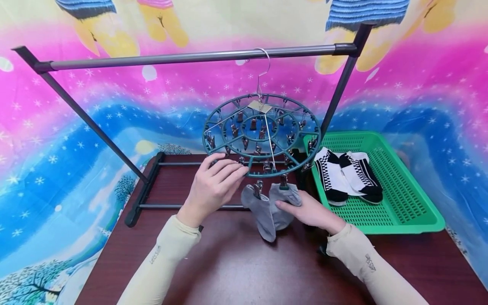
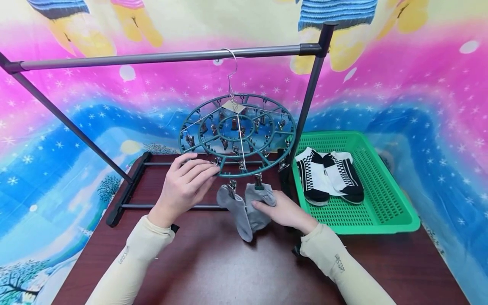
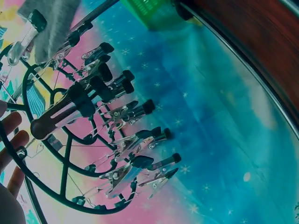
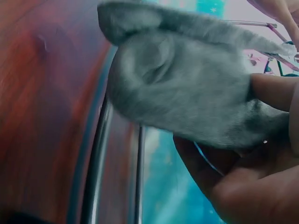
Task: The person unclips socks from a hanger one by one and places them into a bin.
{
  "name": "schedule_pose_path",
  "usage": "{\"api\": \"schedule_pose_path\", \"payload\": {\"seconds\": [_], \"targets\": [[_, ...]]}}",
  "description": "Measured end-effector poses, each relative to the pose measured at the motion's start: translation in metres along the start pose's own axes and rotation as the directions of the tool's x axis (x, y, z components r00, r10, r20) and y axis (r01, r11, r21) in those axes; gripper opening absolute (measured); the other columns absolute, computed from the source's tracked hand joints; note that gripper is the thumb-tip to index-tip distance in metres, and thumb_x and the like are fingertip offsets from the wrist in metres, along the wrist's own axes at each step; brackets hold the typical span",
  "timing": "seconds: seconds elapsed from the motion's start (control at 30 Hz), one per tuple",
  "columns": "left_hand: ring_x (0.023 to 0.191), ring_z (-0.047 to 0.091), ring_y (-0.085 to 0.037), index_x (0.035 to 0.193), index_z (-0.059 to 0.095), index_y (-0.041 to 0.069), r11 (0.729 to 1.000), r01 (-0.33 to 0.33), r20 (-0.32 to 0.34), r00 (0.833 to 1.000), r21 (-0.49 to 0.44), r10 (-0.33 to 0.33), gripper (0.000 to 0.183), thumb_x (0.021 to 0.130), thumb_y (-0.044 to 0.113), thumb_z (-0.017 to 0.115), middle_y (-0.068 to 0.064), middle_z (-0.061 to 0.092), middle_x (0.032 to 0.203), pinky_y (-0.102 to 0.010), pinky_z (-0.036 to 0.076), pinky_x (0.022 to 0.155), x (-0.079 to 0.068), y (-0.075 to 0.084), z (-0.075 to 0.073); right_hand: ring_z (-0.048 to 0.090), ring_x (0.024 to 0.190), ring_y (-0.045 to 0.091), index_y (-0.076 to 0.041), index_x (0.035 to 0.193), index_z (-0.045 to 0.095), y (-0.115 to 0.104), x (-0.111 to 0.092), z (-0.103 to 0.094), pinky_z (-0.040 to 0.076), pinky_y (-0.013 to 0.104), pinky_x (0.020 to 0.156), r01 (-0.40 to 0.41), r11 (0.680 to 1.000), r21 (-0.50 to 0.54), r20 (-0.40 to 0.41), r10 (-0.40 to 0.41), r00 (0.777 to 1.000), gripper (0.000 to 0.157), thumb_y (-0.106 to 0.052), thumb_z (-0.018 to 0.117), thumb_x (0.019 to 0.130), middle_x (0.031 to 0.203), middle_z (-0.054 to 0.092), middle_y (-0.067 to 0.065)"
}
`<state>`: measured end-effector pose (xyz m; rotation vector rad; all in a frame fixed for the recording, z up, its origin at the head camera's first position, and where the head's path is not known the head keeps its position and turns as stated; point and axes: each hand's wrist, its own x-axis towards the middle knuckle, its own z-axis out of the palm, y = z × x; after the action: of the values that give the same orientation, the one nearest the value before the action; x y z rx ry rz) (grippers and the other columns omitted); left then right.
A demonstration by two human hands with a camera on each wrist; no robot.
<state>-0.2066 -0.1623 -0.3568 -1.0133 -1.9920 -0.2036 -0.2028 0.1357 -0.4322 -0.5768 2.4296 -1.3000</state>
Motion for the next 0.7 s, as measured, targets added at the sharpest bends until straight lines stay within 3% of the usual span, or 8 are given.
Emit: {"api": "schedule_pose_path", "payload": {"seconds": [0.13, 0.3, 0.4, 0.57, 0.7], "targets": [[0.100, 0.073, -0.020, 0.118, 0.077, 0.013, 1.000, 0.003, -0.015, 1.000, -0.014, -0.003, 0.021, 0.100, 0.018, 0.067, -0.003, 0.079, 0.105, -0.043, 0.048, 0.111, 0.000, 0.000, 0.001, 0.064, 0.127, 0.030, -0.002, 0.146, 0.056, 0.000, -0.009, -0.011, 0.051, 0.052, 0.106, -0.013, 1.000, 0.010, -0.016, 0.013, 1.000, 0.055, -0.039, 0.062, 0.105, 0.138, 0.067, 0.014], [0.100, 0.073, -0.021, 0.117, 0.077, 0.013, 1.000, 0.014, -0.025, 1.000, -0.026, -0.015, 0.021, 0.101, 0.019, 0.066, -0.004, 0.079, 0.104, -0.044, 0.050, 0.109, 0.001, 0.001, 0.002, 0.068, 0.114, 0.023, -0.003, 0.140, 0.061, 0.000, -0.016, -0.022, 0.055, 0.041, 0.096, -0.038, 0.999, 0.019, -0.022, 0.039, 0.999, 0.051, -0.039, 0.063, 0.104, 0.129, 0.071, 0.012], [0.100, 0.072, -0.021, 0.117, 0.078, 0.012, 0.999, 0.035, -0.040, 0.999, -0.032, -0.036, 0.022, 0.102, 0.021, 0.064, -0.004, 0.079, 0.104, -0.044, 0.051, 0.106, -0.001, 0.002, 0.004, 0.069, 0.113, 0.022, -0.005, 0.139, 0.063, -0.001, -0.019, -0.023, 0.055, 0.037, 0.094, 0.003, 1.000, -0.003, -0.042, -0.003, 0.999, 0.047, -0.036, 0.065, 0.103, 0.128, 0.071, 0.011], [0.104, 0.070, -0.025, 0.119, 0.075, 0.010, 0.998, 0.037, -0.180, 0.983, -0.048, -0.045, 0.025, 0.101, 0.023, 0.064, -0.007, 0.077, 0.111, -0.044, 0.054, 0.100, -0.003, 0.008, 0.011, 0.068, 0.100, 0.015, -0.016, 0.130, 0.071, -0.001, -0.020, -0.024, 0.055, 0.030, 0.086, 0.069, 0.994, -0.085, -0.095, -0.077, 0.992, 0.033, -0.032, 0.069, 0.101, 0.119, 0.075, 0.002], [0.102, 0.067, -0.025, 0.116, 0.073, 0.007, 0.994, -0.108, -0.306, 0.947, -0.011, 0.099, 0.023, 0.097, 0.016, 0.066, -0.008, 0.075, 0.113, -0.038, 0.057, 0.091, -0.004, 0.020, 0.018, 0.068, 0.099, 0.011, -0.017, 0.128, 0.073, -0.002, -0.021, -0.025, 0.055, 0.029, 0.085, 0.075, 0.988, -0.135, -0.090, -0.088, 0.992, 0.030, -0.033, 0.066, 0.103, 0.118, 0.076, 0.000]]}}
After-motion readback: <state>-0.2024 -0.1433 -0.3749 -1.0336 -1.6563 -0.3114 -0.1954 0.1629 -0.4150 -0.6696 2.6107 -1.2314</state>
